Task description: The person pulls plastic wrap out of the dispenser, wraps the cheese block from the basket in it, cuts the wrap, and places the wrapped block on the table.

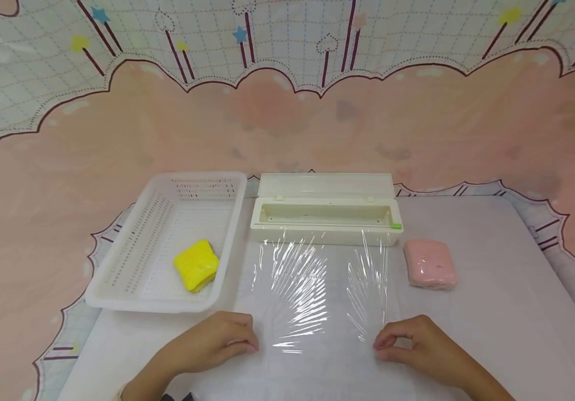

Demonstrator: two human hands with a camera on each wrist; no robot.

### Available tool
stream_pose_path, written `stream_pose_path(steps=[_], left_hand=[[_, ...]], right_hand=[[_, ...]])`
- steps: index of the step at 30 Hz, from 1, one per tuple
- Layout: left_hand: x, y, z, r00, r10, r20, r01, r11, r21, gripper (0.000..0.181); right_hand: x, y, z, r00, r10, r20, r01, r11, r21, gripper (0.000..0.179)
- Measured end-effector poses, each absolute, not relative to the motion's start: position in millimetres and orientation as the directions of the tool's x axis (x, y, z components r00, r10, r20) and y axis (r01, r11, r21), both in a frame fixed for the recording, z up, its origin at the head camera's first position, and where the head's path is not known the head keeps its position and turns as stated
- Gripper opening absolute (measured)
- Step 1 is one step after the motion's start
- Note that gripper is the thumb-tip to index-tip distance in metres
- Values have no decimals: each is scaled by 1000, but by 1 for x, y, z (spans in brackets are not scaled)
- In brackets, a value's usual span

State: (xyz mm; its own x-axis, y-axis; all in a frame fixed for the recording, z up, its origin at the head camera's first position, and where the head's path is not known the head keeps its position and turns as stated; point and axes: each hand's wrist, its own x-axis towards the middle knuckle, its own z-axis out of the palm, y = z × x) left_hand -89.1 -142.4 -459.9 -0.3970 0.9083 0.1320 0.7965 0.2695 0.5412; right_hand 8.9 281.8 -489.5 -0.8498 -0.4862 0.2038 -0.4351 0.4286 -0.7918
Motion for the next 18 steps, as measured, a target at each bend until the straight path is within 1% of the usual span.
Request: stream_pose_path(steps=[3, 6, 11, 18], left_hand=[[-90, -140, -467, -422, 903, 85, 776, 311, 549, 7], [-91, -136, -472, -428, 901, 65, 769, 326, 550, 7], [-89, -133, -476, -418, 906, 67, 792, 327, 516, 7], [-86, -132, -477, -426, 904, 37, 806, 361, 469, 7]], right_hand=[[7, 281, -497, -827, -499, 259, -489, 412, -769, 23], [5, 282, -504, -812, -514, 278, -516, 406, -755, 25], [5, 282, -508, -822, -514, 246, -491, 420, -763, 23], [5, 282, -509, -833, -505, 225, -468, 427, -774, 23]])
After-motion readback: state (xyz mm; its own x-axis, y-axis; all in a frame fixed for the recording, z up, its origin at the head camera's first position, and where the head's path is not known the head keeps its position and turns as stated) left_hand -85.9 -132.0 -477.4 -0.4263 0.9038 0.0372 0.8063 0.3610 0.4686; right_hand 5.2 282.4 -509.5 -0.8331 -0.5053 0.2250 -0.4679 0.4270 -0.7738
